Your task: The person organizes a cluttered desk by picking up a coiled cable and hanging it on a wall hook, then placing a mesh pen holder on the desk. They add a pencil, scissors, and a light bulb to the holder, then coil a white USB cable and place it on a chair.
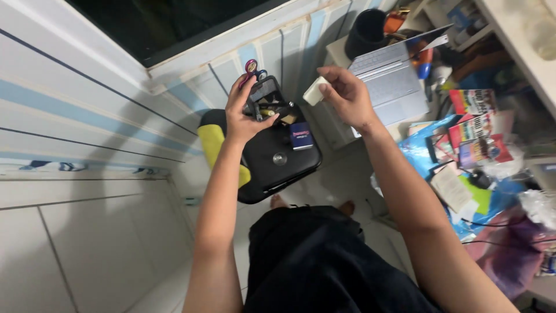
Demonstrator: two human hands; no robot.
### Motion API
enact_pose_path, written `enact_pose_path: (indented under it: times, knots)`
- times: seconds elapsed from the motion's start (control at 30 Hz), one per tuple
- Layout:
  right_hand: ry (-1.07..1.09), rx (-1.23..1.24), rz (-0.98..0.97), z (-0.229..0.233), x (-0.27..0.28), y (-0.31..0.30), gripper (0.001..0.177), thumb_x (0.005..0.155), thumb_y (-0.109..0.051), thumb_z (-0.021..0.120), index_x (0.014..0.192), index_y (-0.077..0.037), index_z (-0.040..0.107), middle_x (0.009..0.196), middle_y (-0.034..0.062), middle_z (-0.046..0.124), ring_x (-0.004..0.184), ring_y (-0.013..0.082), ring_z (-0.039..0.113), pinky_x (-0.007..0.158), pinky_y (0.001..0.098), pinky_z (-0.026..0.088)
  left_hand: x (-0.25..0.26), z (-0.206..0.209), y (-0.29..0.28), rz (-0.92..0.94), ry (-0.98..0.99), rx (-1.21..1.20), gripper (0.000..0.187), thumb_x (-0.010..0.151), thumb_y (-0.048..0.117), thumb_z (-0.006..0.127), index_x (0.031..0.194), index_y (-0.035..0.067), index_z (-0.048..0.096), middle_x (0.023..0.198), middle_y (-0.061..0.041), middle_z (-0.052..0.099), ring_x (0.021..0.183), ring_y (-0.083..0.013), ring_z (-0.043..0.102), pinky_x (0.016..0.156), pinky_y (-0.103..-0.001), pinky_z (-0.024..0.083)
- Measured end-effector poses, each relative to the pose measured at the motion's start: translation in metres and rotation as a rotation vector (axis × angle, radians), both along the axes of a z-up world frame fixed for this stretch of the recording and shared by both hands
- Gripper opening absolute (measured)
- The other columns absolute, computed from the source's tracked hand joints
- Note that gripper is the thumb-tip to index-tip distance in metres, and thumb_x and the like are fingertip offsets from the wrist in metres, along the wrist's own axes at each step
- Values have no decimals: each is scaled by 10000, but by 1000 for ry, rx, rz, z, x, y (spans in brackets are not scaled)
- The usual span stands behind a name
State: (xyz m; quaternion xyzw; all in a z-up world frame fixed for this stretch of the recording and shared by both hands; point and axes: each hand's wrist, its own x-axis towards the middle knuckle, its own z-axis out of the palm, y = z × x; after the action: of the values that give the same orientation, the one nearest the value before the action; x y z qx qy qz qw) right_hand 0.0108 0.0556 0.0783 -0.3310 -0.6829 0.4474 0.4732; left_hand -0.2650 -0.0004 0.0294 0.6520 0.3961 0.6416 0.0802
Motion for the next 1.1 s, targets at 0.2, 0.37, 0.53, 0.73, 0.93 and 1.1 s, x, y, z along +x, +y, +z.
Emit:
enact_pose_path:
  times: [0.2, 0.37, 0.53, 0.73, 0.93, 1.1]
  knots:
    - [46, -156, 69, 21, -38, -24, 257, 948, 51, 696, 1200, 80, 660, 958, 202, 685, 797, 257, 712, 681, 394, 625, -25, -11, -24, 34, -59, -30, 860, 677, 308, 1011, 1400, 35, 633, 1367, -263, 573, 1191, -396, 653, 984, -460, 561]
    - [144, -202, 194, 1, -46, -13, 262, 927, 79, 707, 1167, 68, 600, 995, 165, 638, 872, 260, 711, 704, 360, 633, -19, -6, -60, 106, -87, -16, 875, 647, 295, 1025, 1384, 23, 639, 1341, -281, 582, 1160, -406, 666, 958, -464, 582]
    - [102, -146, 348, 18, -52, -34, 208, 951, 47, 736, 1129, 50, 628, 920, 153, 639, 770, 210, 691, 633, 304, 592, -4, -2, -103, 272, -58, 17, 883, 663, 305, 1017, 1413, 52, 627, 1361, -280, 570, 1185, -427, 653, 984, -495, 572]
    - [18, -261, 367, -15, -3, -65, 205, 961, 57, 691, 1165, 52, 665, 965, 188, 682, 806, 241, 717, 683, 349, 635, 37, -24, -145, 462, -65, -2, 884, 655, 311, 1018, 1409, 63, 631, 1394, -250, 568, 1230, -405, 636, 1018, -473, 555]
    - [19, -458, 253, -63, 26, -52, 219, 940, 52, 702, 1150, 65, 639, 965, 154, 662, 819, 239, 744, 695, 335, 659, 55, -53, -150, 484, -71, -73, 896, 634, 351, 1016, 1401, 75, 644, 1389, -234, 572, 1238, -370, 633, 1026, -457, 556]
    - [10, -504, 141, -127, 0, -3, 226, 926, -20, 778, 1102, 56, 657, 960, 150, 657, 838, 234, 736, 709, 319, 633, 30, -70, -109, 432, -55, -114, 889, 633, 345, 1013, 1387, 50, 645, 1405, -275, 554, 1250, -406, 616, 1028, -491, 543]
